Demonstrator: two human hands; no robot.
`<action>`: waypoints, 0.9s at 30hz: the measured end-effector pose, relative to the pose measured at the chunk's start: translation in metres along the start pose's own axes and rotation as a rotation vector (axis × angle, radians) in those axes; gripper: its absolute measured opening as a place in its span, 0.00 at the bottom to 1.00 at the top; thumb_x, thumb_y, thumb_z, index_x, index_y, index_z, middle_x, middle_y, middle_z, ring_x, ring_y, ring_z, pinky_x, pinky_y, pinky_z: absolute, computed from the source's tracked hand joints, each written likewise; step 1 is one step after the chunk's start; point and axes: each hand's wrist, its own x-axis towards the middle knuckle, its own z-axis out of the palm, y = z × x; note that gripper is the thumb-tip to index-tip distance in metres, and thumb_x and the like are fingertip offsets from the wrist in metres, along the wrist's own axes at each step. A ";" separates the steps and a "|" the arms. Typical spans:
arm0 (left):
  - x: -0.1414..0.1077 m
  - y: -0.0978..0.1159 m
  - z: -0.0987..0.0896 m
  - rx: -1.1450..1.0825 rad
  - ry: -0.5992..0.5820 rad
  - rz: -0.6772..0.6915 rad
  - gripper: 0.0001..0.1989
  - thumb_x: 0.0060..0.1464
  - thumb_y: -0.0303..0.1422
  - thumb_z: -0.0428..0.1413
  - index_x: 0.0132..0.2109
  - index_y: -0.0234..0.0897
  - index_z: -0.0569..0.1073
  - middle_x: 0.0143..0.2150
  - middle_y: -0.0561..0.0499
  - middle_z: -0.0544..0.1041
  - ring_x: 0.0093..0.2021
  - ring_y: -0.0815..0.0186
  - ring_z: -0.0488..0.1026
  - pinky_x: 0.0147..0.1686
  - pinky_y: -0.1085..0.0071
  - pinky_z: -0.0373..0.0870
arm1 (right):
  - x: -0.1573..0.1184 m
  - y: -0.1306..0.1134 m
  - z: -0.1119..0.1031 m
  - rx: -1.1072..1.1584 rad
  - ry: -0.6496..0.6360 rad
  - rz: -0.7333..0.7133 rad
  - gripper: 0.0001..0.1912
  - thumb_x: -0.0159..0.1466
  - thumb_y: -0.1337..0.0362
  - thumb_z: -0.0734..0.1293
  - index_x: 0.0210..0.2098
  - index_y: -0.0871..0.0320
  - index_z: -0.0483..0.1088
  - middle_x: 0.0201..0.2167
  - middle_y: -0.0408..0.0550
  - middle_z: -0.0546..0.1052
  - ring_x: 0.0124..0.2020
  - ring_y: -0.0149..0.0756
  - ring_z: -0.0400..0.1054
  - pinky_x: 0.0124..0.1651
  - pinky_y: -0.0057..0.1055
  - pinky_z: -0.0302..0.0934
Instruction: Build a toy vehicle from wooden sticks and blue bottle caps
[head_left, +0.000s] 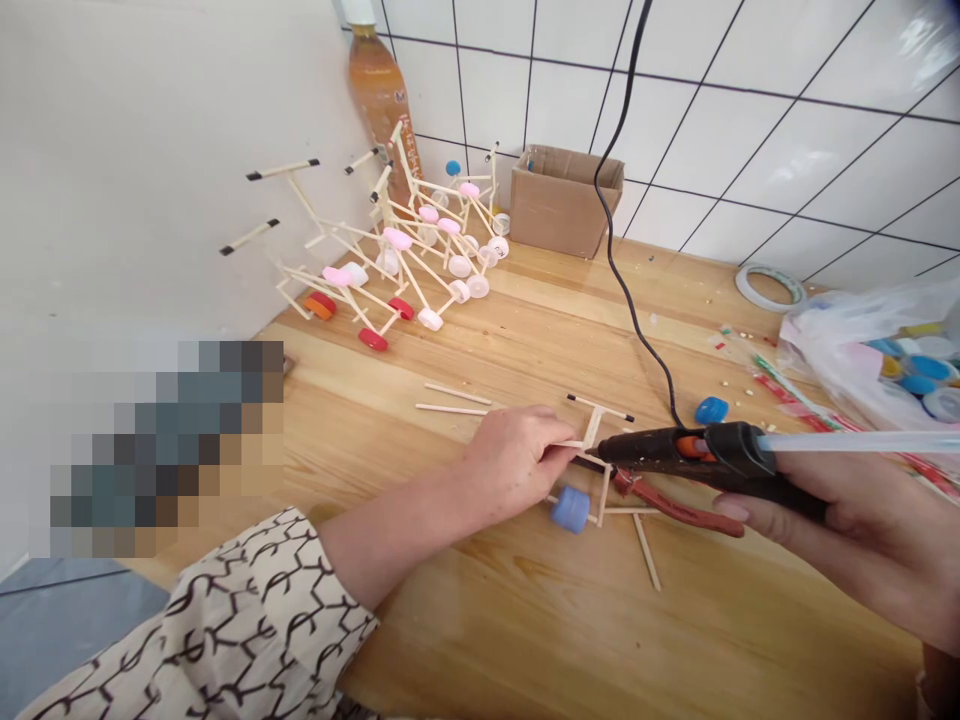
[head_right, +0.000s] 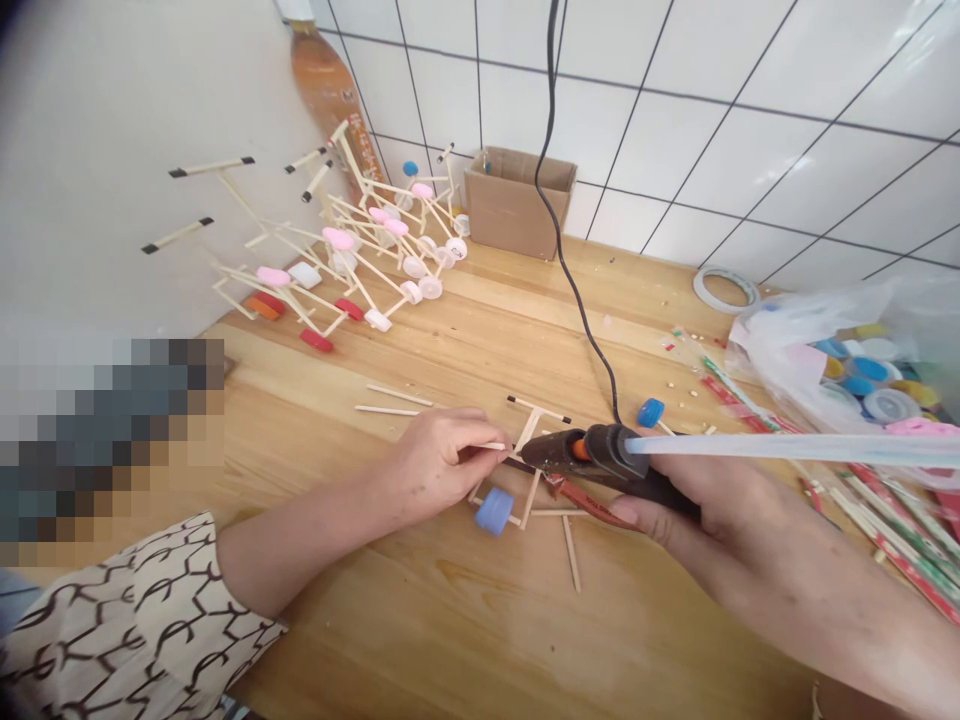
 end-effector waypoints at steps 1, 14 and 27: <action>0.000 0.000 0.000 0.001 0.000 0.000 0.09 0.55 0.27 0.52 0.30 0.35 0.76 0.25 0.53 0.72 0.27 0.71 0.69 0.27 0.77 0.60 | 0.000 0.001 0.000 0.001 0.002 0.003 0.20 0.55 0.42 0.62 0.35 0.45 0.76 0.23 0.43 0.79 0.31 0.46 0.74 0.27 0.34 0.71; 0.000 0.000 0.000 0.004 -0.022 -0.025 0.10 0.55 0.29 0.51 0.29 0.34 0.76 0.27 0.51 0.74 0.29 0.70 0.70 0.29 0.76 0.63 | 0.000 0.010 -0.007 -0.082 -0.270 -0.210 0.18 0.62 0.54 0.61 0.52 0.39 0.64 0.44 0.38 0.78 0.40 0.42 0.74 0.39 0.32 0.71; 0.001 0.001 0.000 0.013 -0.021 -0.022 0.11 0.55 0.28 0.51 0.28 0.34 0.75 0.26 0.52 0.73 0.28 0.70 0.70 0.28 0.76 0.62 | -0.006 0.017 -0.008 -0.161 -0.252 -0.184 0.21 0.61 0.52 0.62 0.54 0.41 0.62 0.46 0.38 0.77 0.43 0.42 0.73 0.42 0.33 0.70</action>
